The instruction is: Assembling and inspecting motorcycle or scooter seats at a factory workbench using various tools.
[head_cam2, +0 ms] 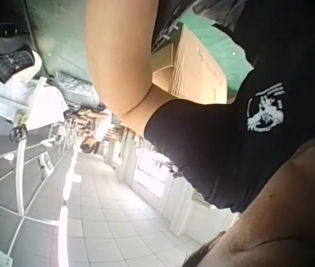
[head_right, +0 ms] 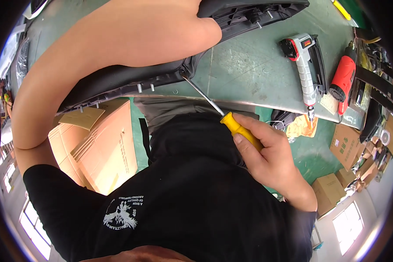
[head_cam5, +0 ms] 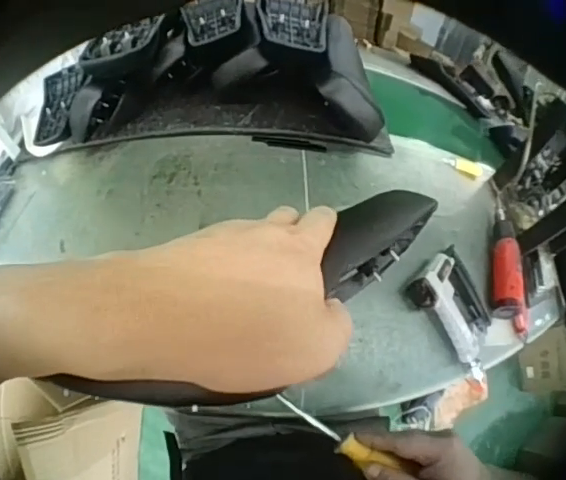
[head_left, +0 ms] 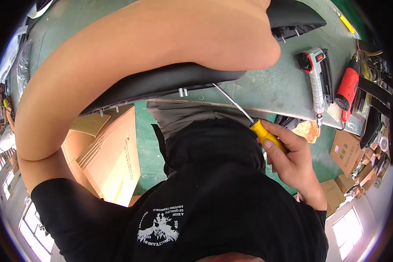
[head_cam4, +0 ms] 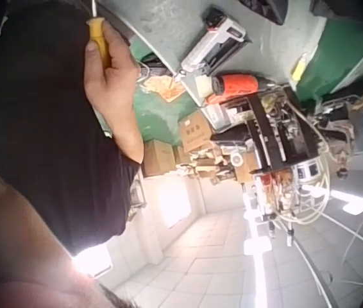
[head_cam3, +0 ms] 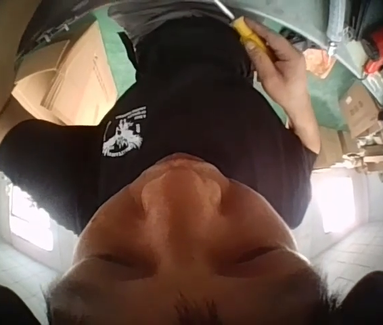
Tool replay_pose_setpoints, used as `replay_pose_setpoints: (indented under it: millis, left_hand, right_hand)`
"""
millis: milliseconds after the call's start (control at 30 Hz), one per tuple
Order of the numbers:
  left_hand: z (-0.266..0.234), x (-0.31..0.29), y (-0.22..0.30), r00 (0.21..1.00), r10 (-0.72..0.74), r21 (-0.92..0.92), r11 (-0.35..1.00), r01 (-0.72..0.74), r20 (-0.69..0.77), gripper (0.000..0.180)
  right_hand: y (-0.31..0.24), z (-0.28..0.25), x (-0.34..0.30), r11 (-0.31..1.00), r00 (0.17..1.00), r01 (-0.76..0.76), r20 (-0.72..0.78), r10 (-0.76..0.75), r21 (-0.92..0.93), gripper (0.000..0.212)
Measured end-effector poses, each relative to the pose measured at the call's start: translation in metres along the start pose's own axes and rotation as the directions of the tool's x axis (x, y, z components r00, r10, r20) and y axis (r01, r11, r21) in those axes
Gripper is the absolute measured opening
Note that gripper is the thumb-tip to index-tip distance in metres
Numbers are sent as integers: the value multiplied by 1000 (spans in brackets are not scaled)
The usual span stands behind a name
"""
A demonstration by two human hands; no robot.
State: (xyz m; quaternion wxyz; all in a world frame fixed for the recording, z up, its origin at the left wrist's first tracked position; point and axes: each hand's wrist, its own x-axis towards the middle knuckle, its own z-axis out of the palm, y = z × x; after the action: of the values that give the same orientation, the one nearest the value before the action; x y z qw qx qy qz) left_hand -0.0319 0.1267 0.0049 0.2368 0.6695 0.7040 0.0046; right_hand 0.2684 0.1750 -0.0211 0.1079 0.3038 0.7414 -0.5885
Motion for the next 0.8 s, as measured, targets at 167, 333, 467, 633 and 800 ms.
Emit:
replay_pose_setpoints:
  millis: [167, 333, 467, 633, 800]
  left_hand:
    - [-43, -4, -11, 923, -80, -165, 975, 151, 376, 56]
    - [-27, -5, -25, 985, 99, -141, 987, -79, 141, 30]
    - [-8, -18, -25, 985, 172, -84, 982, -171, 3, 25]
    - [-8, -9, -23, 968, 244, -41, 969, -242, 59, 26]
    - [-12, -11, -21, 952, 284, 1, 958, -286, 114, 27]
  right_hand:
    - [-9, 5, -1, 998, 998, -59, -2, 59, 7, 37]
    - [-13, 6, 2, 992, 992, -120, -39, 122, 30, 37]
    - [-14, 8, -3, 999, 999, -22, -24, 22, -25, 38]
    - [-16, 1, -3, 995, 995, -97, 4, 97, 30, 38]
    - [-44, -11, 10, 924, 934, -358, 66, 352, 133, 36]
